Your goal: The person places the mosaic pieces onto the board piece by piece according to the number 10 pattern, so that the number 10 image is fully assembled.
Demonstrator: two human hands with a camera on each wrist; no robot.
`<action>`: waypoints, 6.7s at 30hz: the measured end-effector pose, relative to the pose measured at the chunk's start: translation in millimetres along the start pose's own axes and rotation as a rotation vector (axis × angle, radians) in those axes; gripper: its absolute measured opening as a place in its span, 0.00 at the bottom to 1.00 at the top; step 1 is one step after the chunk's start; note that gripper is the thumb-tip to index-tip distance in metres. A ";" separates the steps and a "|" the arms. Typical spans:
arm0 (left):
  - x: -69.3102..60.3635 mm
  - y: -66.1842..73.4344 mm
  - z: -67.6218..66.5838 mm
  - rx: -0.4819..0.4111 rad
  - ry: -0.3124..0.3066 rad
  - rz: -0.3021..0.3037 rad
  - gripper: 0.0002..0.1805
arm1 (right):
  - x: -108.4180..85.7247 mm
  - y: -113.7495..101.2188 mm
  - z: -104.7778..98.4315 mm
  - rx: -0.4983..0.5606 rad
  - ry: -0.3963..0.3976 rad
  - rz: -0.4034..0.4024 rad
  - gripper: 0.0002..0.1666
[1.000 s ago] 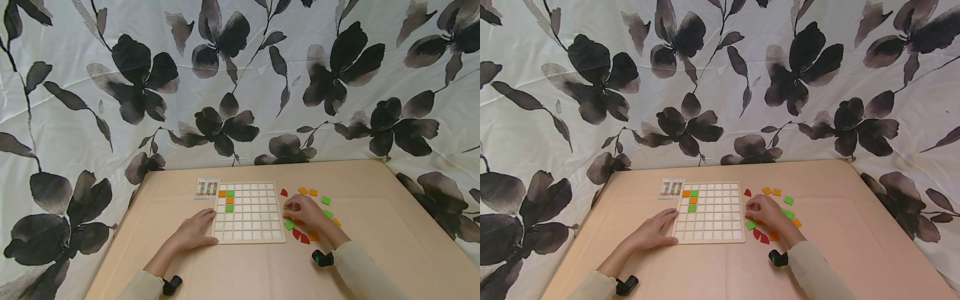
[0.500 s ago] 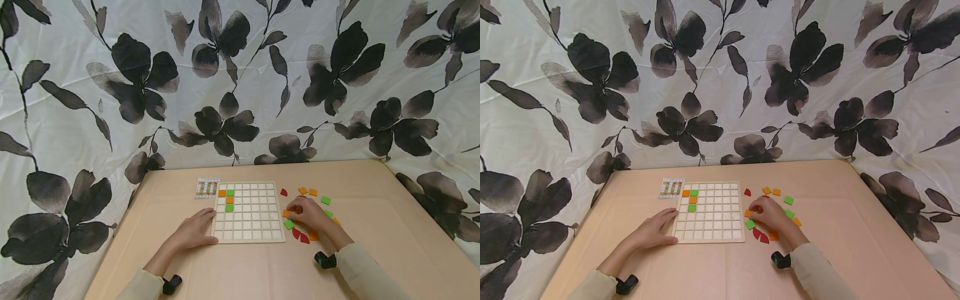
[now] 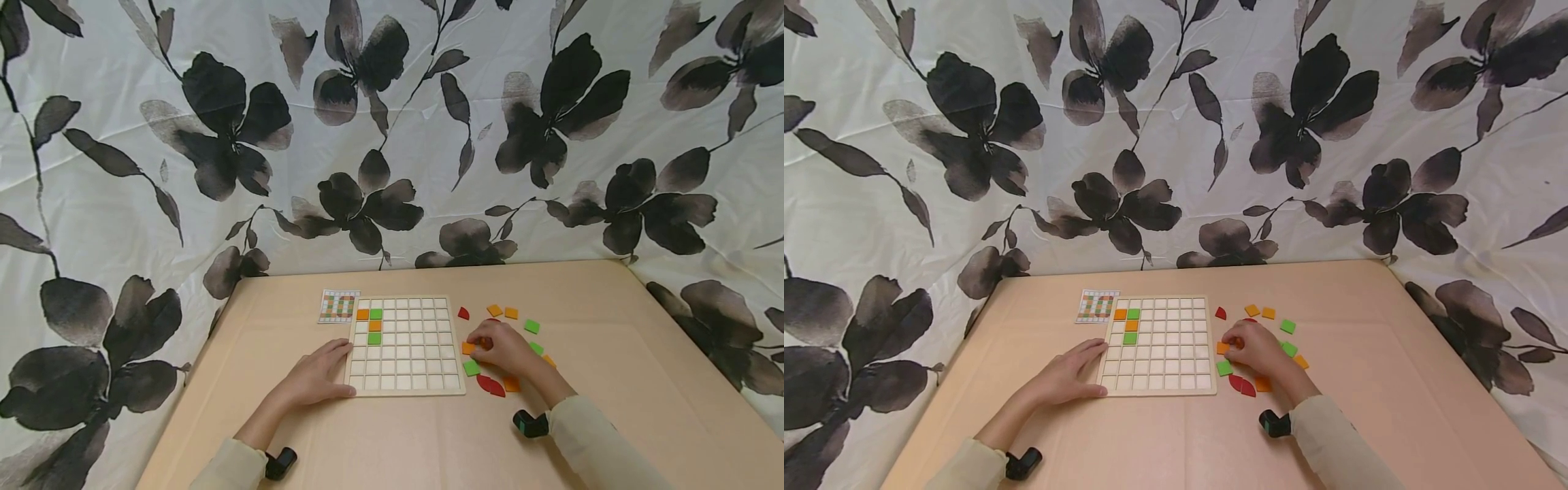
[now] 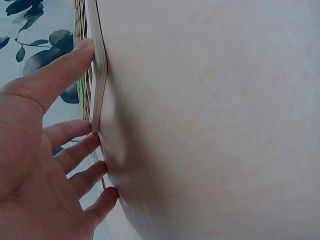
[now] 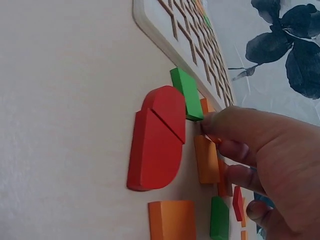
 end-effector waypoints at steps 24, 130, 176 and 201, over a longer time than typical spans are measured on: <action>0.1 -0.1 0.3 0.001 -0.005 -0.012 0.47 | 3.1 -6.1 -5.1 -0.025 0.003 0.008 0.12; -1.1 -1.0 0.4 0.015 -0.018 0.005 0.47 | 51.0 -165.7 92.8 -0.070 -0.017 -0.338 0.03; 0.3 0.3 -0.4 0.012 -0.006 -0.002 0.48 | 29.7 -92.2 27.1 0.011 0.002 -0.147 0.13; 1.9 -2.6 1.6 0.012 -0.016 -0.008 0.49 | -5.4 -31.8 5.6 0.033 -0.014 -0.056 0.12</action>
Point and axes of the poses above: each hand's wrist, its own x-axis towards the middle knuckle, its own z-axis out of the palm, y = z × x, the point moved 9 cm from there along x, towards the middle knuckle
